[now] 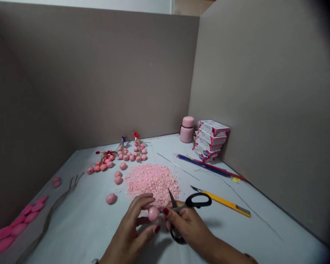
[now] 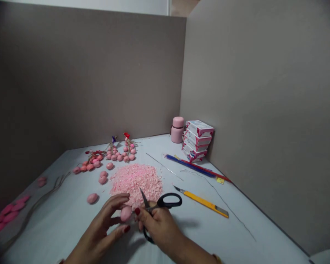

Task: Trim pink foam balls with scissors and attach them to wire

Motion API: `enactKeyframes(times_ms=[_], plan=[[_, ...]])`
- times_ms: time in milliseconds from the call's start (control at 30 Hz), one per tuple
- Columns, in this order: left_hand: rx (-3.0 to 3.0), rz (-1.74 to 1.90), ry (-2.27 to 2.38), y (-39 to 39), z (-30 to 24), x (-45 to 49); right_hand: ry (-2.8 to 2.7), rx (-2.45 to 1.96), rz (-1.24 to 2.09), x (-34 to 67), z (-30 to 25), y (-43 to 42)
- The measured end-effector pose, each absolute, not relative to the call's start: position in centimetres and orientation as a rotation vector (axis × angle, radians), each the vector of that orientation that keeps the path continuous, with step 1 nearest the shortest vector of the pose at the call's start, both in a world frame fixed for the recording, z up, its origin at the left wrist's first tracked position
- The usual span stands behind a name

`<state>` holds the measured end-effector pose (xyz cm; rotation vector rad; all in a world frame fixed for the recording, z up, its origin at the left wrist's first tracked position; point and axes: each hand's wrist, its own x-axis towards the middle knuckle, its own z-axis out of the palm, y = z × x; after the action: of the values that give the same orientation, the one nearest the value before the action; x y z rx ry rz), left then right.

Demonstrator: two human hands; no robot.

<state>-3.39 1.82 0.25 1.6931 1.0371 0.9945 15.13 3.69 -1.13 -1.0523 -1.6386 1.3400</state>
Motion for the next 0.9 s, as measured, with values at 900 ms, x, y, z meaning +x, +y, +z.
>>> enactKeyframes(times_ms=[900], plan=[[2.03, 0.946, 1.088, 2.1, 0.4, -3.9, -1.392, -1.055, 1.618, 15.0, -2.1, 3.7]])
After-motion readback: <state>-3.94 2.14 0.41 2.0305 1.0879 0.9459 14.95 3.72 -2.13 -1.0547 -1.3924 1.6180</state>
